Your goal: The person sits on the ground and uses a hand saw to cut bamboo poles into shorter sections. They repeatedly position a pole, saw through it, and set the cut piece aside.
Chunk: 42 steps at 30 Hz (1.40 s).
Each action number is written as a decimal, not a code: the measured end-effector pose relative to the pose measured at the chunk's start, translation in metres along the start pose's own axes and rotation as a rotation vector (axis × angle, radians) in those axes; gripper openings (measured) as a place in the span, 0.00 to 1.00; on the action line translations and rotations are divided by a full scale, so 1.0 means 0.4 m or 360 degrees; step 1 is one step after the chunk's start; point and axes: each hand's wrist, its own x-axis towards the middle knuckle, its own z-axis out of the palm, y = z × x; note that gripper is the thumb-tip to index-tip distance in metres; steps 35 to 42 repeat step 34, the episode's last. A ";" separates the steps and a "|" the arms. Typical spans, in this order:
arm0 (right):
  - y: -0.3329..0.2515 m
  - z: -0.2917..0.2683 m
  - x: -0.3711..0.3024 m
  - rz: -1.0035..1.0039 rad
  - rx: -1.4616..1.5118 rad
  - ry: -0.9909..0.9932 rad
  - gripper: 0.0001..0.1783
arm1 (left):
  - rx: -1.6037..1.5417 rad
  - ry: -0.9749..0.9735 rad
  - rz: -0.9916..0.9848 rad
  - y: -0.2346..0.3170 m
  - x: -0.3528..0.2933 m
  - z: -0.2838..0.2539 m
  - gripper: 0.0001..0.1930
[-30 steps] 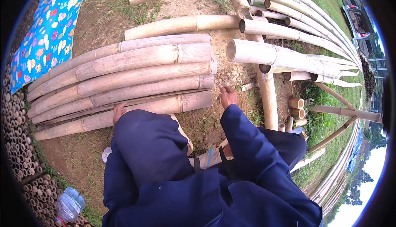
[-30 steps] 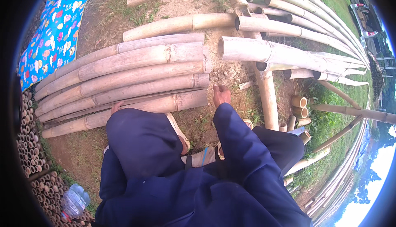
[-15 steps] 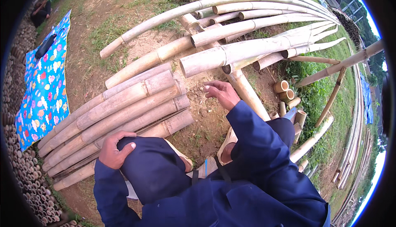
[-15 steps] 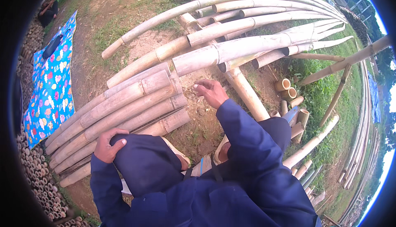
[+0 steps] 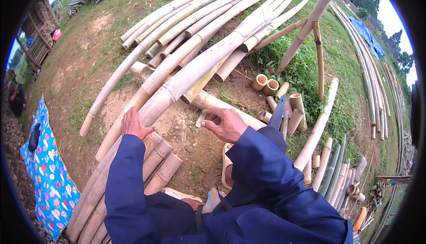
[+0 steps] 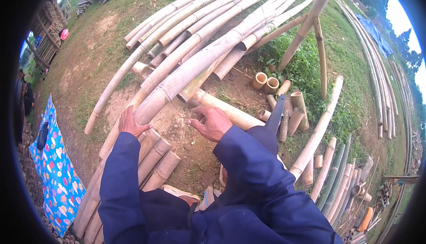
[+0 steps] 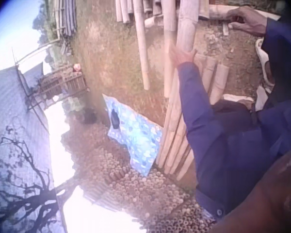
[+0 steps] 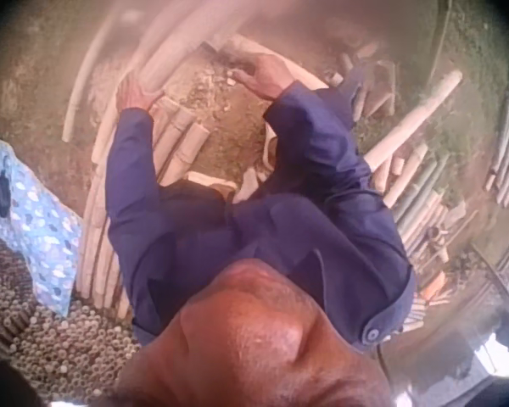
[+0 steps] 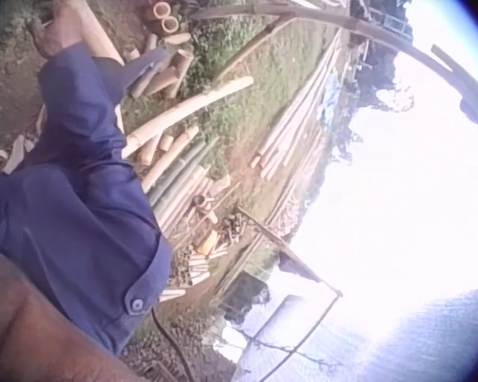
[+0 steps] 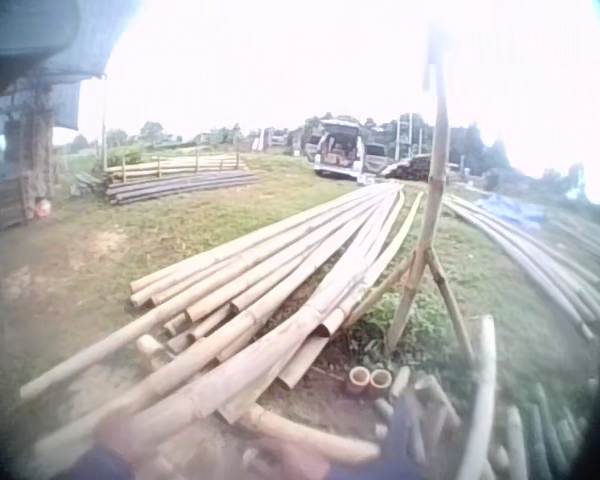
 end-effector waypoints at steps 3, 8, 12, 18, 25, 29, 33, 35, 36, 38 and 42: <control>0.027 -0.050 -0.024 0.0106 0.0007 0.0097 0.25 | 0.0068 -0.0177 -0.0093 0.034 0.063 0.024 0.58; 0.071 -0.076 -0.062 0.0160 0.0041 0.0205 0.25 | 0.0131 -0.0317 -0.0110 0.055 0.093 0.029 0.55; 0.066 -0.068 -0.064 0.0179 0.0035 0.0177 0.27 | 0.0178 -0.0334 -0.0153 0.040 0.101 0.046 0.51; 0.080 -0.034 -0.015 0.0266 0.0134 0.0431 0.35 | 0.0130 -0.0285 -0.0055 0.093 0.068 -0.042 0.43; 0.148 0.025 0.090 0.0638 0.0906 0.0798 0.47 | 0.0140 -0.0245 0.0028 0.122 -0.094 -0.182 0.43; 0.157 0.071 0.175 0.1040 0.1607 0.0696 0.60 | 0.0181 -0.0308 -0.0095 0.036 -0.248 -0.236 0.47; 0.125 0.186 0.195 0.1066 0.2029 0.0299 0.67 | 0.0210 -0.0461 -0.0139 -0.017 -0.393 -0.341 0.51; 0.125 0.200 0.191 0.1075 0.2035 0.0288 0.67 | 0.0173 -0.0527 -0.0143 -0.041 -0.418 -0.357 0.53; 0.125 0.200 0.191 0.1075 0.2035 0.0288 0.67 | 0.0173 -0.0527 -0.0143 -0.041 -0.418 -0.357 0.53; 0.125 0.200 0.191 0.1075 0.2035 0.0288 0.67 | 0.0173 -0.0527 -0.0143 -0.041 -0.418 -0.357 0.53; 0.125 0.200 0.191 0.1075 0.2035 0.0288 0.67 | 0.0173 -0.0527 -0.0143 -0.041 -0.418 -0.357 0.53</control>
